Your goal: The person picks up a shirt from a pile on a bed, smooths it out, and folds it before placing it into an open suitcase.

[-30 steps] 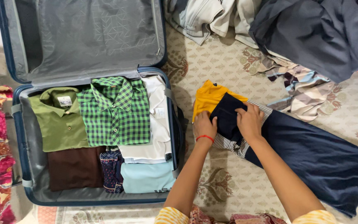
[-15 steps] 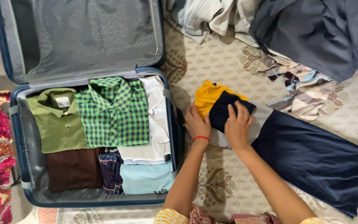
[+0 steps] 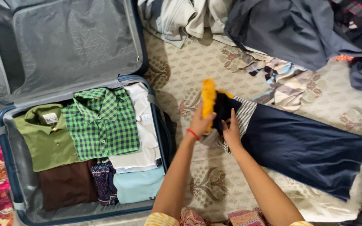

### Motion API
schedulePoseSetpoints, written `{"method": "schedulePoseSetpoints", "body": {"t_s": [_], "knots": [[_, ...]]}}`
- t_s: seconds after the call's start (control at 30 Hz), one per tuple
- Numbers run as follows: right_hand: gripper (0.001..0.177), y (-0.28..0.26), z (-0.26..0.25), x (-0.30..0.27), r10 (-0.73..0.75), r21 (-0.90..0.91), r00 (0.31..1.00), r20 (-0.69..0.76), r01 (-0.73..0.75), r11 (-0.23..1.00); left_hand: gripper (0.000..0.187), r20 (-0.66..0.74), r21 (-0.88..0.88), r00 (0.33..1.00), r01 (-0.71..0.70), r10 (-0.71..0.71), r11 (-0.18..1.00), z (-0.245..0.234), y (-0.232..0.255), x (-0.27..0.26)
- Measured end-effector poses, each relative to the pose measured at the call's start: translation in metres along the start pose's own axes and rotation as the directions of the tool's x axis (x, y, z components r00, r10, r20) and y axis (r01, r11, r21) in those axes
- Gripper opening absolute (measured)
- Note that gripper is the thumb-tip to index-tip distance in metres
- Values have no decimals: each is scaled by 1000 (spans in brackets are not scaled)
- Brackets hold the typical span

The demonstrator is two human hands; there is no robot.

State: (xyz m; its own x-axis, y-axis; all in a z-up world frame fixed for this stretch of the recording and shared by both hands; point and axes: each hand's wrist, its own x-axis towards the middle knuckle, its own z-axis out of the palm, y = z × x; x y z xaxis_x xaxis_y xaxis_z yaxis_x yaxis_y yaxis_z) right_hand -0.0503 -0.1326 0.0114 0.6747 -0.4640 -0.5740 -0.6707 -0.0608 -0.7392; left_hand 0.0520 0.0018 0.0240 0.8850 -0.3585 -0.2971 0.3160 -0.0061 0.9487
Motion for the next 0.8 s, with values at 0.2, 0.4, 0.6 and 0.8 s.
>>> {"method": "schedulePoseSetpoints", "body": {"t_s": [0.2,0.4,0.6,0.8], "knots": [[57,84,-51,21,-18,783,971,239,-182,594,69,196,446,957,-282,215,850,115,33,-50],[41,134,-134,-3,118,809,979,164,-202,552,76,529,682,776,-149,-343,716,182,58,-80],[53,96,-156,-26,199,963,978,58,-108,247,32,331,696,927,-366,176,618,157,26,-91],[49,84,-160,-33,18,809,987,-162,122,574,71,375,825,904,-427,206,371,154,19,-82]]}}
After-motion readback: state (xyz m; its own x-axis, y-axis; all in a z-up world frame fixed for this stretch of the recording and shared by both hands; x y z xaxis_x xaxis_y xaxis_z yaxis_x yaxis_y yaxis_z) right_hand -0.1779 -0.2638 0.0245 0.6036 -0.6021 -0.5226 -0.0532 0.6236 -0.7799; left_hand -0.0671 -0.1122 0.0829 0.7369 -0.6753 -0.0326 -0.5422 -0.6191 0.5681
